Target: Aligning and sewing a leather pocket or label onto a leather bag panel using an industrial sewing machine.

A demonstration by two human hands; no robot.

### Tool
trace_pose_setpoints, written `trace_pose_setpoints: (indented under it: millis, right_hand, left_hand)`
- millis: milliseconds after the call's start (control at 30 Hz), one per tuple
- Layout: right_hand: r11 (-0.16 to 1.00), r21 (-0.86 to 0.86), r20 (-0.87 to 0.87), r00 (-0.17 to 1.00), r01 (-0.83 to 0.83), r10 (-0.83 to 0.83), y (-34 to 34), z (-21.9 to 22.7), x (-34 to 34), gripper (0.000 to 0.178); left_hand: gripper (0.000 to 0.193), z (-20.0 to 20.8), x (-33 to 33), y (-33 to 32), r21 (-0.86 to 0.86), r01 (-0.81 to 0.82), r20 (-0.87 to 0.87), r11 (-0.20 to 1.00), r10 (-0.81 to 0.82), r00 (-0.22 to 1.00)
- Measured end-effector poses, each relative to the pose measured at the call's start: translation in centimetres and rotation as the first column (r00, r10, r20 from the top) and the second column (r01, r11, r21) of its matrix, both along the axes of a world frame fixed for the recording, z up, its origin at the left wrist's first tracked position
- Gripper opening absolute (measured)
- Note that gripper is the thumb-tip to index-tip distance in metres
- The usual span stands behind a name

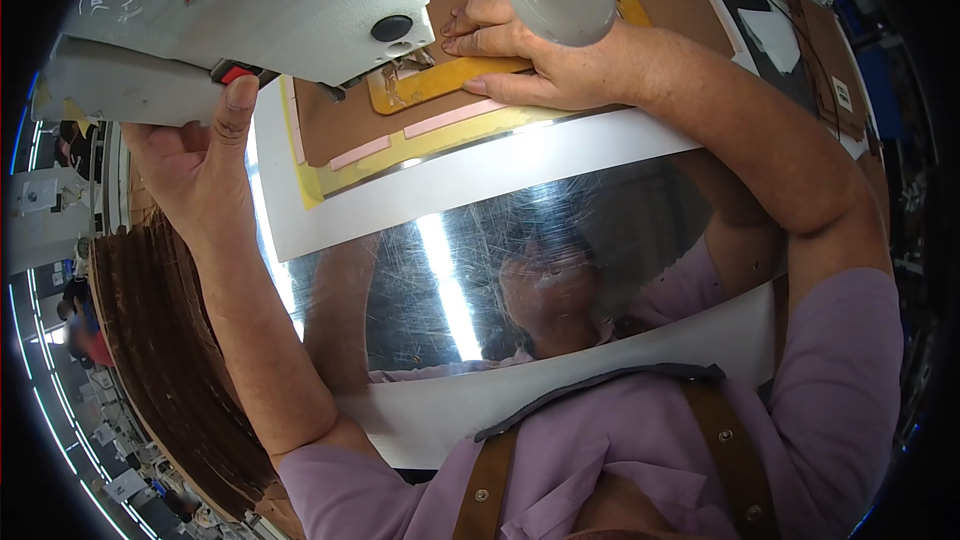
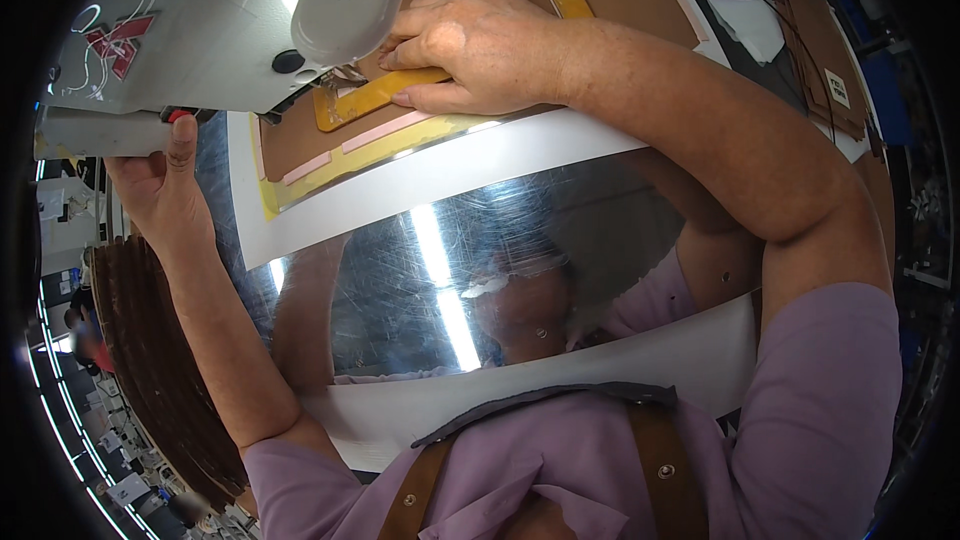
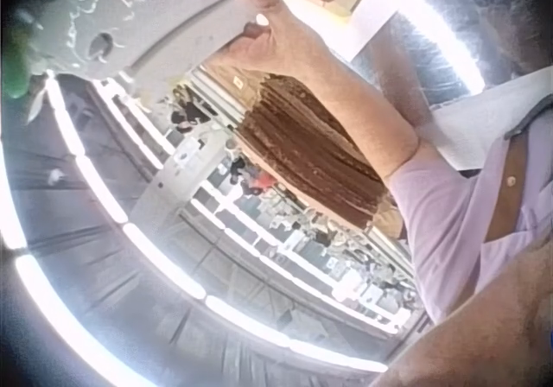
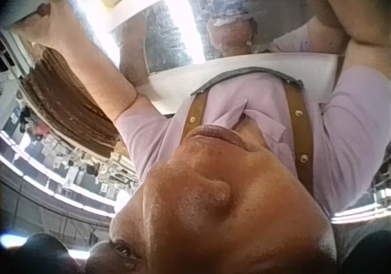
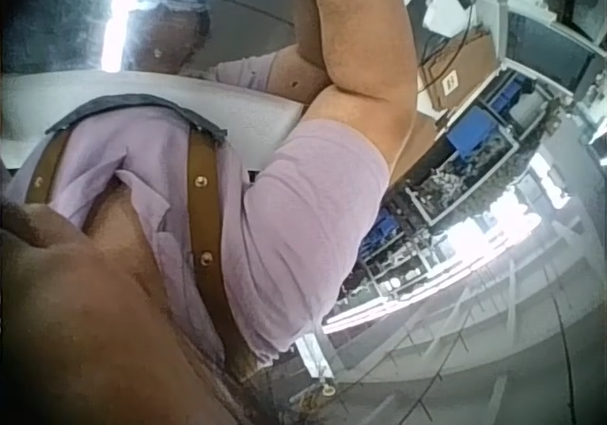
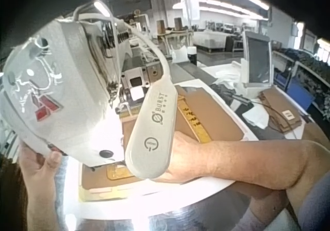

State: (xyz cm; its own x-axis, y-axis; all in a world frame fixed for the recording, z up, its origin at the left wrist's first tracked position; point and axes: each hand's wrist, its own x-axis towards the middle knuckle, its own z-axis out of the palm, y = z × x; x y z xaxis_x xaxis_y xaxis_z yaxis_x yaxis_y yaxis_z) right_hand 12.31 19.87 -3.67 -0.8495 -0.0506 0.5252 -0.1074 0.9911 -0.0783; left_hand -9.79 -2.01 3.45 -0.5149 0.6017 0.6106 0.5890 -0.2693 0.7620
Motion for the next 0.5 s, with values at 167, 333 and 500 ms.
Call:
trace_pose_setpoints:
  millis: [167, 333, 500]
  right_hand:
    - [1.000, -0.007, -0.018, 1.000, -0.001, 0.000, -0.4, 0.2, 0.5, 0.037]
    - [1.000, -0.009, 0.030, 0.999, 0.024, -0.024, -0.3, 0.6, 0.4, 0.037]
    - [0.999, -0.037, 0.002, 1.000, 0.015, -0.015, -0.7, 0.6, 1.0, 0.036]
  left_hand:
    - [0.081, 0.4, 0.2, 0.0, -0.005, -0.067, -0.031, 0.998, 0.067, 0.997]
    - [0.083, 0.9, 0.2, 0.5, 0.042, 0.018, 0.042, 0.999, -0.020, 0.999]
    - [0.088, 0.8, -0.2, 0.1, -0.015, -0.011, 0.027, 1.000, 0.011, 1.000]
